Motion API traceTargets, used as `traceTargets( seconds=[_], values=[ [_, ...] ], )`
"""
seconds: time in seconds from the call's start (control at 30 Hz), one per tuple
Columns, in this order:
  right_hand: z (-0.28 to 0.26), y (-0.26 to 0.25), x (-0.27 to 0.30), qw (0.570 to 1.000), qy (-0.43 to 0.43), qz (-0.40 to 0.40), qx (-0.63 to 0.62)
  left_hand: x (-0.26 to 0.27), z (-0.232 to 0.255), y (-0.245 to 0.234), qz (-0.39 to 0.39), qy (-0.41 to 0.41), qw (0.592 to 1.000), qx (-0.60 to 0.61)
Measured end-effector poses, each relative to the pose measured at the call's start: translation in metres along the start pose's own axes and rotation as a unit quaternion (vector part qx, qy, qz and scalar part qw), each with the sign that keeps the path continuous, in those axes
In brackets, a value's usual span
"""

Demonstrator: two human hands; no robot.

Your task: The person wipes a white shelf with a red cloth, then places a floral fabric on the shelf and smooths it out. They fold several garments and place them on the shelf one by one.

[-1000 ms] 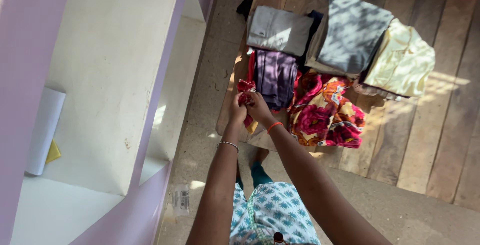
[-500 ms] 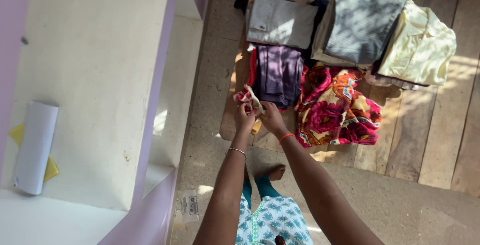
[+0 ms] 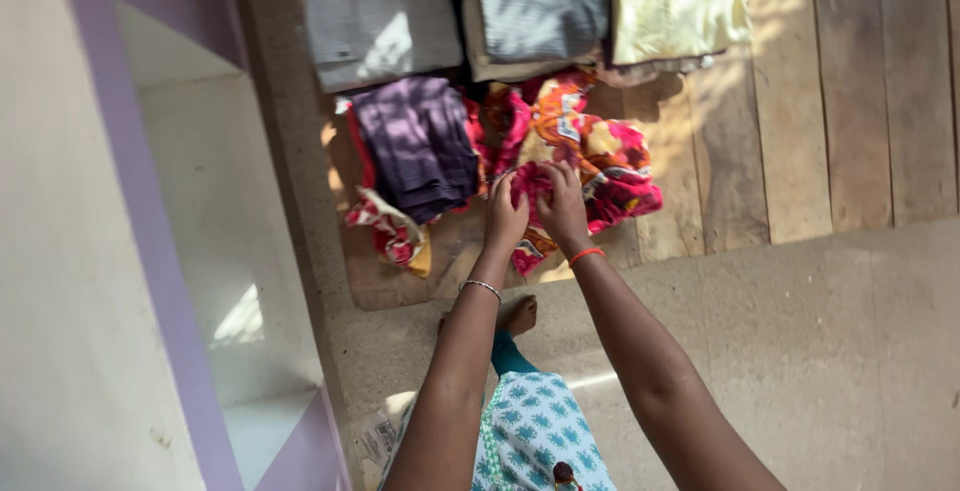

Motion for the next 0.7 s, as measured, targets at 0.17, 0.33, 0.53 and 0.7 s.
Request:
traceTargets(
  seconds=[0.17,0.33,0.53,0.7],
  values=[
    [0.078,-0.024,0.012,0.990,0.109,0.023,0.088,-0.018,-0.011,0.050,-0.041,-0.037,0.997,-0.061],
    [0.120,-0.027,0.022,0.976,0.187,-0.004,0.115,-0.028,-0.026,0.053,-0.037,-0.070,0.995,-0.062],
    [0.133,0.000,0.019,0.972,0.209,-0.086,0.071,-0.045,-0.090,0.071,-0.061,-0.171,0.978,0.098],
    [0.138,0.018,0.017,0.986,0.161,-0.040,-0.031,-0.039,-0.069,0.064,-0.037,-0.120,0.991,0.051]
  ],
)
Point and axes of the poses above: each hand's wrist, its own x-axis away from the middle knuckle, its own y-axis out of the palm, z = x × y, the point moved 8 cm from there along -x, towards the middle knuckle, and after that the axes turned 14 degrees about -z, right-handed, at the moved point
